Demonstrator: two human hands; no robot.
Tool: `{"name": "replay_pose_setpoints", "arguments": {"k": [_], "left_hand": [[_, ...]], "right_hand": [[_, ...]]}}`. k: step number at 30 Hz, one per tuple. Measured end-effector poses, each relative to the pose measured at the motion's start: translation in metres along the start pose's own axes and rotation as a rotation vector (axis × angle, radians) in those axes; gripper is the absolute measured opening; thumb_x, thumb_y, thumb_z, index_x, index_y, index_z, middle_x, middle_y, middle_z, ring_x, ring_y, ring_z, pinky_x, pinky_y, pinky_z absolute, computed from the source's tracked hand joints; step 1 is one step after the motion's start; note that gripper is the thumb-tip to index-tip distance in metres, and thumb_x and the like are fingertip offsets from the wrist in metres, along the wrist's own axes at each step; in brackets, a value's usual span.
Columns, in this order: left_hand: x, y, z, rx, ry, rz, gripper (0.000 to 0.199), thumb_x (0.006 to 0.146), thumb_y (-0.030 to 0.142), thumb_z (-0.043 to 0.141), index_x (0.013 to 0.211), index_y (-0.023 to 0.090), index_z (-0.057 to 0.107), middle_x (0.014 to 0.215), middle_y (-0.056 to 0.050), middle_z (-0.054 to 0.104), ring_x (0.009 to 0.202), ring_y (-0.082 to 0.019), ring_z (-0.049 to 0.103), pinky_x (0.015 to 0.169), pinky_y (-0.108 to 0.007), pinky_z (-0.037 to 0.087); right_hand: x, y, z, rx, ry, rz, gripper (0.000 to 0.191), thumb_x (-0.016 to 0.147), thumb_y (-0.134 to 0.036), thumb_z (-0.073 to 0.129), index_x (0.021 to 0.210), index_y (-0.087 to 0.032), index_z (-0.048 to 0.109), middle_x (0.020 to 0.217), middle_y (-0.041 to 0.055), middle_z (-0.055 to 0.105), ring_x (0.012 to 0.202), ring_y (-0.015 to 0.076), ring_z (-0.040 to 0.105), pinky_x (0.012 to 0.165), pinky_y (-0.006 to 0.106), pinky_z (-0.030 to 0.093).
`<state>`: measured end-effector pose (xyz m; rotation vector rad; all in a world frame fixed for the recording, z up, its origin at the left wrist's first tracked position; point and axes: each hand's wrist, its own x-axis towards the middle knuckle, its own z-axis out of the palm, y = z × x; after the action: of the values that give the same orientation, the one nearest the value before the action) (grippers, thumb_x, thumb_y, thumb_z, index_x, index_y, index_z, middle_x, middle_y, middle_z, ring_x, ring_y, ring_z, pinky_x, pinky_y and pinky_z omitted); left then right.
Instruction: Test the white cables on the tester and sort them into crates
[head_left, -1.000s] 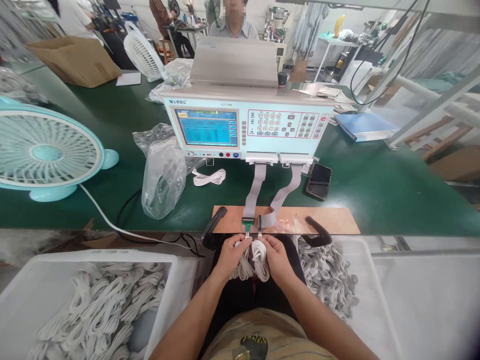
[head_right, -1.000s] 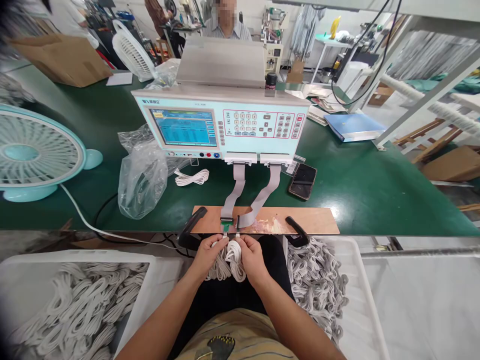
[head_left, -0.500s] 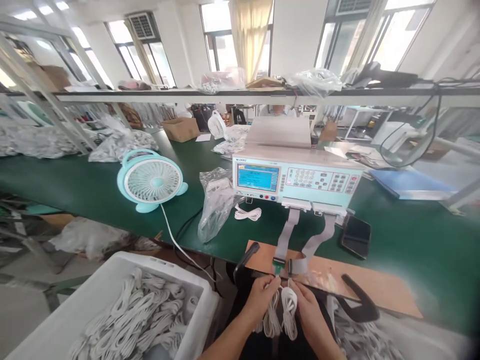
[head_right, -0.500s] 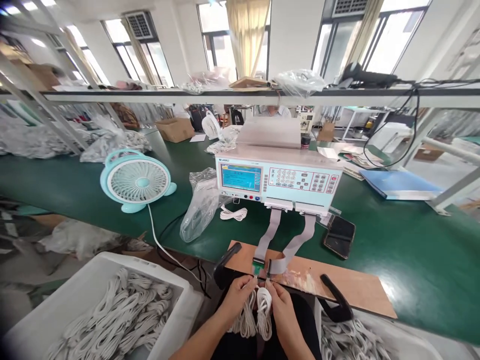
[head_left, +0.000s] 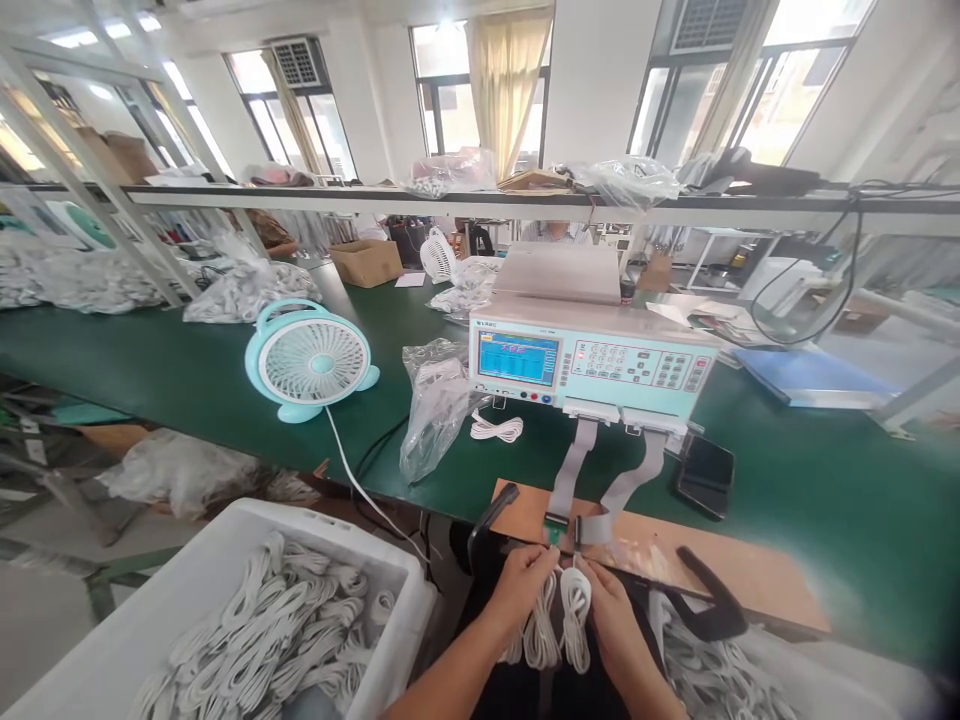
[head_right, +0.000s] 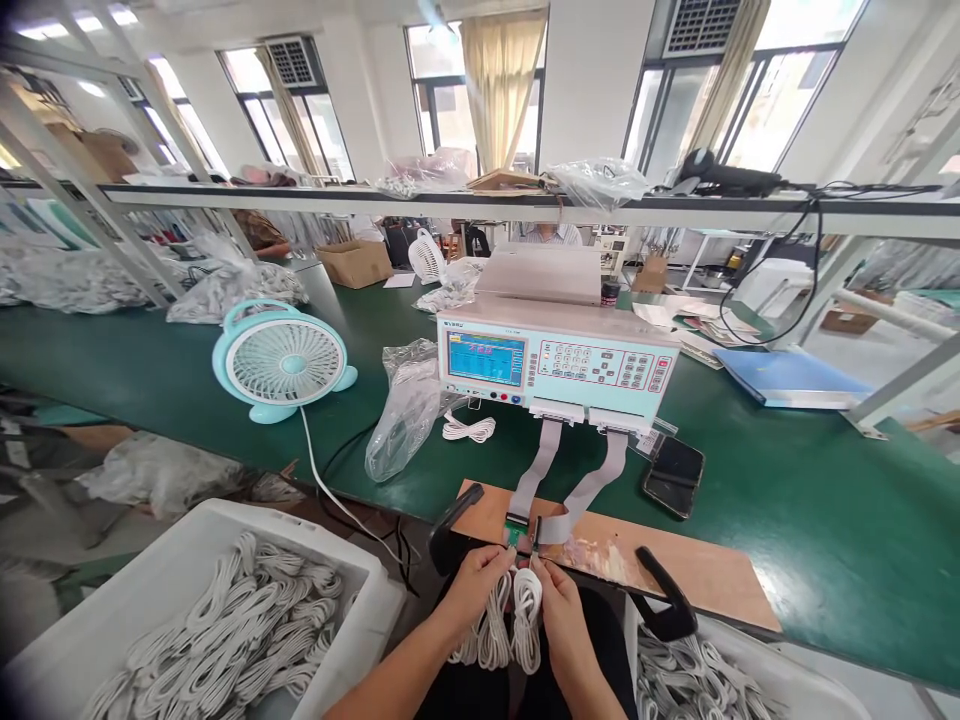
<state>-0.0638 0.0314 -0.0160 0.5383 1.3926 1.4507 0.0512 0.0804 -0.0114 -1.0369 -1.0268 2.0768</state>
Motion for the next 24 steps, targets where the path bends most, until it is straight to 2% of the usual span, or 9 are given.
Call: {"name": "replay_pose_setpoints", "arguments": {"k": [4,9,17,24], "left_hand": [[-0.003,0.003,0.0,0.004,0.003,-0.007,0.046,0.064,0.058,0.062,0.056,0.013,0.054,0.046,0.003,0.045,0.041,-0.008,0.04,0.043,-0.022,0.033],[-0.003,0.004,-0.001,0.027,-0.002,-0.007,0.044,0.065,0.056,0.062,0.06,0.012,0.057,0.049,0.002,0.048,0.045,-0.009,0.043,0.047,-0.021,0.033],[-0.005,0.011,-0.005,0.115,-0.028,0.01,0.038,0.068,0.048,0.062,0.056,0.013,0.059,0.048,0.002,0.049,0.047,-0.008,0.043,0.048,-0.019,0.032],[-0.004,0.008,-0.005,0.067,-0.051,-0.046,0.036,0.07,0.048,0.062,0.059,0.013,0.06,0.046,0.003,0.049,0.042,-0.008,0.043,0.045,-0.019,0.032]], "right_hand": [[-0.006,-0.004,0.003,-0.067,0.013,-0.052,0.034,0.07,-0.046,0.065,0.079,-0.013,0.067,0.064,0.0036,0.062,0.058,0.0161,0.052,0.057,0.027,0.041],[-0.012,-0.005,0.01,-0.18,0.087,-0.17,0.037,0.068,-0.05,0.063,0.063,-0.014,0.06,0.055,-0.0013,0.052,0.054,0.0113,0.042,0.051,0.023,0.033],[-0.028,0.005,0.013,-0.21,0.137,-0.185,0.035,0.075,-0.047,0.057,0.059,-0.016,0.052,0.055,-0.0037,0.044,0.053,0.0097,0.034,0.05,0.022,0.028],[-0.017,0.002,0.009,-0.238,0.143,-0.183,0.033,0.075,-0.046,0.057,0.062,-0.016,0.057,0.056,-0.003,0.047,0.053,0.0104,0.038,0.051,0.022,0.03]]}}
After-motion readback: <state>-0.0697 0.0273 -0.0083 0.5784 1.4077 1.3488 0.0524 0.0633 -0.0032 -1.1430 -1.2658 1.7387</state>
